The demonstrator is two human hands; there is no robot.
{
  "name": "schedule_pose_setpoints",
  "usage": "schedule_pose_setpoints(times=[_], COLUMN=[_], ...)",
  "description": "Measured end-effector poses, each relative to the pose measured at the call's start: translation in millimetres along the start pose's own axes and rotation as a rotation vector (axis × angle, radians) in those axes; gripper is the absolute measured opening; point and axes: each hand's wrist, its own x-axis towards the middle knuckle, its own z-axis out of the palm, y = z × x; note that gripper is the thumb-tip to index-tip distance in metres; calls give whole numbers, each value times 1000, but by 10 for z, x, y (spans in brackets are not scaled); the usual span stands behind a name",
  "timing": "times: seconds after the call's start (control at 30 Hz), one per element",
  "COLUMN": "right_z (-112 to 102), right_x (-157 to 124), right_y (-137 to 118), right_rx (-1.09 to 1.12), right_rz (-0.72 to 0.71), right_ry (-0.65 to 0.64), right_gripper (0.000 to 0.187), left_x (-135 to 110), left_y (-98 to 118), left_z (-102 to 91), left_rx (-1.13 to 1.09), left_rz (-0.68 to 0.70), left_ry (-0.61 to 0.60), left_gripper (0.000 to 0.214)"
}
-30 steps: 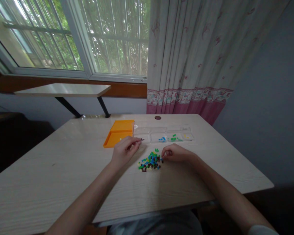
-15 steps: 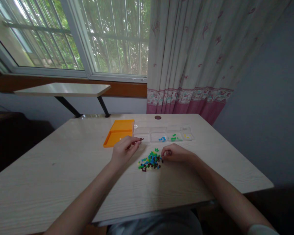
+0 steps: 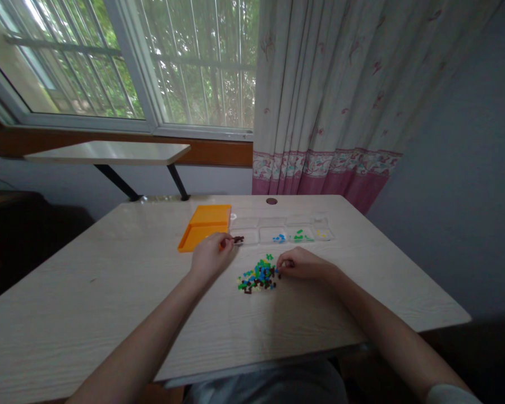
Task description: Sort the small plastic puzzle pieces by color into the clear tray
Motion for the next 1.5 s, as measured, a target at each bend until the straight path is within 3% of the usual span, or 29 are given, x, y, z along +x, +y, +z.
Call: schedule_pose_setpoints(times=[0.13,0.27,0.4,0.53,0.73,1.03,1.27,1.5], right_z=[-4,18,76,178,244,244,276,279], right_x=[2,17,62,136,170,145,135,100], right_y=[-20,19,33,39,-30,-152,-183,-212], right_rx=[-29,56,327,592,777,698,415,131], right_rz=[1,3,19,74,89,125,14,-55], right_ry=[17,55,93,114,41,0,273,390], right_gripper=[17,17,25,34,39,42,24,16], left_x=[15,21,-18,-137,-271,-272,-253,-241], left_y=[-22,-52,-13,191,451,424,428,428], left_z=[54,65,72,108,121,84,98,102], left_rx=[62,48,-102,-308,-405,-406,-405,-435], left_rz=[-135,-159,24,293,425,448,386,358], left_ry=[-27,-12,-7,-166,-281,-288,-230,-220], left_gripper=[30,35,31,24,21,16,14,15])
